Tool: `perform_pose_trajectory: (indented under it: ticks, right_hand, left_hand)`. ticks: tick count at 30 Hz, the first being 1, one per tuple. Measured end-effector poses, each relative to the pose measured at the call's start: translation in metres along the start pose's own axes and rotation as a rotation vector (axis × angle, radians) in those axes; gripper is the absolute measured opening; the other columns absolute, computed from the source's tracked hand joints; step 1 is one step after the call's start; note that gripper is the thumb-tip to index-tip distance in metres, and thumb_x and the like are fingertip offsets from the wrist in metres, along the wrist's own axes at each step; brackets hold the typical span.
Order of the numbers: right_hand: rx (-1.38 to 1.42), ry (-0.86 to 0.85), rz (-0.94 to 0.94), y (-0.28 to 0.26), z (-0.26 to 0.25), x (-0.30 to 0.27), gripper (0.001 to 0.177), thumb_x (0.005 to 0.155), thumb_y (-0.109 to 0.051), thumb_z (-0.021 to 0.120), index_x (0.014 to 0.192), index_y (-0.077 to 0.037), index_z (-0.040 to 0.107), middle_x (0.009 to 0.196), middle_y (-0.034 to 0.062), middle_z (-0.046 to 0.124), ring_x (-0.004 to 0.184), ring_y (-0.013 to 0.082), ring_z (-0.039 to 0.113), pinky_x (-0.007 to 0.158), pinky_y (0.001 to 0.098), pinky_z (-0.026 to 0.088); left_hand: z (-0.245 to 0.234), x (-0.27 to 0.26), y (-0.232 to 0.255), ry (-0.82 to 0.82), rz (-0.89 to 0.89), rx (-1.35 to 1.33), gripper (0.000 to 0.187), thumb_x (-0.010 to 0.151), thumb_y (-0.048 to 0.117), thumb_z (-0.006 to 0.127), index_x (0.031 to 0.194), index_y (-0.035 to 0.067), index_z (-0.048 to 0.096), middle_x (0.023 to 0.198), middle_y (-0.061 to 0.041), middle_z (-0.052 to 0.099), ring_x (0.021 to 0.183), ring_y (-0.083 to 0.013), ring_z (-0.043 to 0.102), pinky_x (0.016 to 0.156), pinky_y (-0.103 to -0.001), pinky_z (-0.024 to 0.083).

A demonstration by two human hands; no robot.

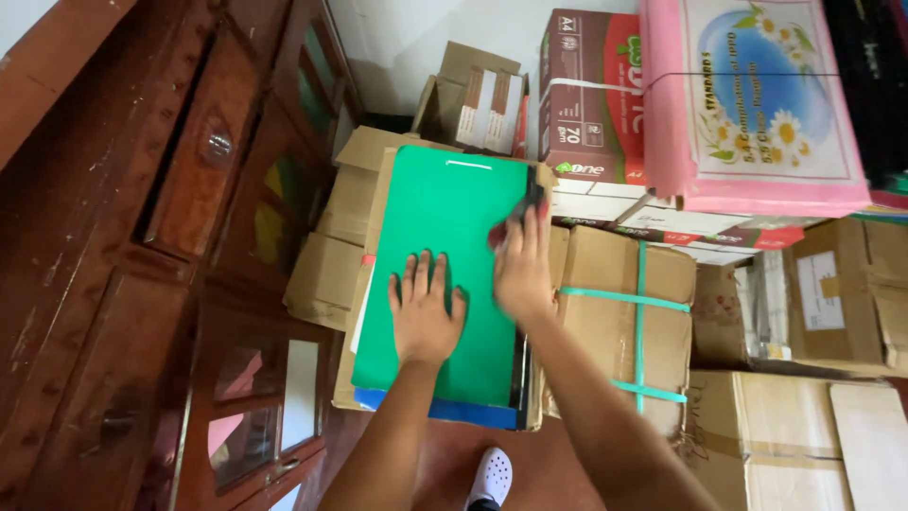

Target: Cleaning and organizing folders in a storage area.

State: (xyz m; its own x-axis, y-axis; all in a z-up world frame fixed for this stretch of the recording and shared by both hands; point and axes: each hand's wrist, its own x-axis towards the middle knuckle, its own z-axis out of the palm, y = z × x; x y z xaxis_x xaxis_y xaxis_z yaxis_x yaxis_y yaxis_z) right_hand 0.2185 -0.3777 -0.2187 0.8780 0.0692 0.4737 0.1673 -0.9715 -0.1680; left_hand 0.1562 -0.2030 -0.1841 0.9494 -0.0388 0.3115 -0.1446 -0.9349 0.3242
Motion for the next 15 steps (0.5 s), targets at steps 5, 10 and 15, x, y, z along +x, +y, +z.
perform_pose_trajectory:
  ticks: [5, 10, 15]
  right_hand:
    - [0.059, -0.092, 0.02, -0.061, -0.087, -0.095, 0.055, 0.091, -0.02, 0.062, 0.14, 0.001, 0.049, 0.157, 0.0322, 0.033, 0.15, 0.052, 0.025, 0.121, 0.0546, 0.028]
    - [-0.064, -0.051, -0.033, -0.049, -0.07, -0.099, 0.06, 0.091, -0.038, 0.056, 0.145, -0.012, 0.05, 0.155, 0.0244, 0.041, 0.147, 0.0483, 0.035, 0.113, 0.0556, 0.038]
    - [-0.132, -0.071, -0.015, -0.023, -0.028, -0.018, 0.058, 0.092, -0.039, 0.058, 0.147, -0.02, 0.05, 0.157, 0.0161, 0.045, 0.149, 0.04, 0.036, 0.113, 0.0633, 0.034]
  left_hand:
    - [0.0, -0.002, 0.0, 0.008, 0.001, -0.004, 0.059, 0.092, 0.039, 0.051, 0.146, 0.015, 0.054, 0.156, -0.009, 0.046, 0.147, -0.0295, 0.038, 0.121, -0.055, 0.023]
    - [0.01, -0.002, -0.005, 0.012, -0.025, 0.066, 0.059, 0.091, 0.045, 0.05, 0.145, 0.023, 0.056, 0.154, -0.004, 0.049, 0.146, -0.0234, 0.041, 0.12, -0.053, 0.026]
    - [0.002, -0.003, -0.001, -0.027, -0.049, -0.016, 0.056, 0.093, 0.043, 0.051, 0.145, 0.022, 0.054, 0.154, -0.004, 0.048, 0.146, -0.0226, 0.04, 0.121, -0.053, 0.024]
